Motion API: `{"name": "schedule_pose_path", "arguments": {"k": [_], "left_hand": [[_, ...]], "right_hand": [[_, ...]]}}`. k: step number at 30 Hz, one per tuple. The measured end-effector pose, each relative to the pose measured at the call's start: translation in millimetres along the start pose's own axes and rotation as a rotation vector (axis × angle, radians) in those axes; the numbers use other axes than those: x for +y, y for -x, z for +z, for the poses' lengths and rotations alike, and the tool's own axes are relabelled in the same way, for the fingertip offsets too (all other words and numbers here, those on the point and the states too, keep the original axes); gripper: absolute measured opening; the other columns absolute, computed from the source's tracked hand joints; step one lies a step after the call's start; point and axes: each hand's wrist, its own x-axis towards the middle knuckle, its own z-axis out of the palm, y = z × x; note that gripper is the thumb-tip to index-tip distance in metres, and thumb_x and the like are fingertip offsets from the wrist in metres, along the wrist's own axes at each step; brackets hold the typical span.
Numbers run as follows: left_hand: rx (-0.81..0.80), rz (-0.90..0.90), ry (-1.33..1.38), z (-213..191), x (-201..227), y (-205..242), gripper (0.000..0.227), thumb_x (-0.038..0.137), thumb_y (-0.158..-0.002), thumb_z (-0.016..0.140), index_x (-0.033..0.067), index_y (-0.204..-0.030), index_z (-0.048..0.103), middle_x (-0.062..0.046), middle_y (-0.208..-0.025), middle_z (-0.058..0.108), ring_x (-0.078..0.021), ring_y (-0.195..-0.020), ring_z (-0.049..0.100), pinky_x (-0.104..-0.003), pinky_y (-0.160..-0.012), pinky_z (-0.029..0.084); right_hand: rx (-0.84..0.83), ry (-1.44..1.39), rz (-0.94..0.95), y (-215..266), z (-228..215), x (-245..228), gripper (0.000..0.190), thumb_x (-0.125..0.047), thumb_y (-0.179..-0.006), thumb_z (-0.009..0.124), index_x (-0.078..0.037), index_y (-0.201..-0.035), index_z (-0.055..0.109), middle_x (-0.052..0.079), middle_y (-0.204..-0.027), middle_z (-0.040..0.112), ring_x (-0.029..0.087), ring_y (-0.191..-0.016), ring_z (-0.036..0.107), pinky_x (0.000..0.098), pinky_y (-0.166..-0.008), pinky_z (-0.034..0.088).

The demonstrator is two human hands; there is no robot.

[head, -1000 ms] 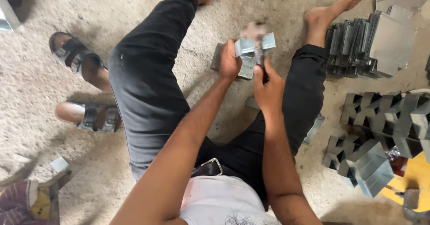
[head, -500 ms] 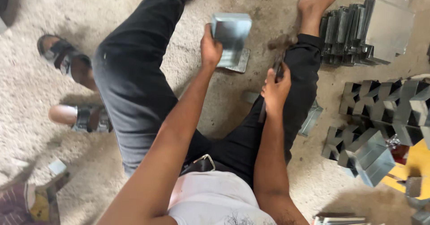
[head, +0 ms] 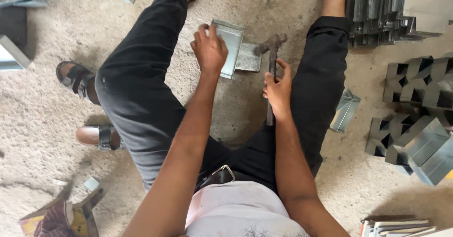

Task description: The person sits on the floor and repeatedly hammers a small metal block placed on a larger metal anvil. They use a hammer in their right hand to strike the block multiple times, occasionally adjusting its position with their left hand.

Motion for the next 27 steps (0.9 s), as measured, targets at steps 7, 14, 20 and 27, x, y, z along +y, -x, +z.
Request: {"name": "schedule_pose_path", "arguments": {"k": [7,14,20,27], "left_hand": [[-0.494,0.098,-0.008,7.0,28.6,32.6,0.053,0.03,-0.095,0.067,0.0137,-0.144,0.054,-0.013,-0.137,0.057,-0.035,-0.121,0.06,-0.054,-0.093,0.052],[-0.144,-0.153,0.096,22.0,-26.2,-29.1,0.065,0.027,-0.091,0.067,0.0066,-0.147,0.043,-0.026,-0.137,0.055,-0.0457,-0.111,0.062,-0.054,-0.092,0.051],[-0.392,0.019,-0.075,-5.8,-40.1,-47.1,0.031,0.014,-0.1,0.055,0.0102,-0.131,0.055,-0.02,-0.119,0.069,-0.0415,-0.107,0.068,-0.057,-0.088,0.053],[-0.209,0.196,-0.253,-25.9,-23.1,-27.8,0.042,0.013,-0.093,0.056,0.0065,-0.134,0.05,-0.017,-0.103,0.073,-0.0359,-0.088,0.074,-0.054,-0.072,0.055]], "right_hand": [[0.02,0.073,-0.029,-2.1,4.3,6.0,0.052,-0.009,-0.099,0.064,-0.018,-0.146,0.045,0.0,-0.072,0.056,0.007,-0.051,0.051,0.0259,-0.042,0.041],[0.0,0.106,-0.056,-6.6,5.0,21.3,0.053,-0.012,-0.1,0.065,-0.018,-0.148,0.044,0.001,-0.069,0.055,0.009,-0.048,0.05,0.0283,-0.04,0.041],[-0.031,0.226,-0.084,-15.6,16.1,53.0,0.053,-0.015,-0.099,0.063,-0.019,-0.147,0.039,0.003,-0.069,0.055,0.011,-0.044,0.053,0.0298,-0.038,0.045],[-0.03,0.092,0.222,13.1,42.2,80.0,0.04,-0.042,-0.111,0.05,-0.005,-0.125,0.045,0.003,-0.068,0.047,0.013,-0.044,0.045,0.0316,-0.034,0.037]]}}
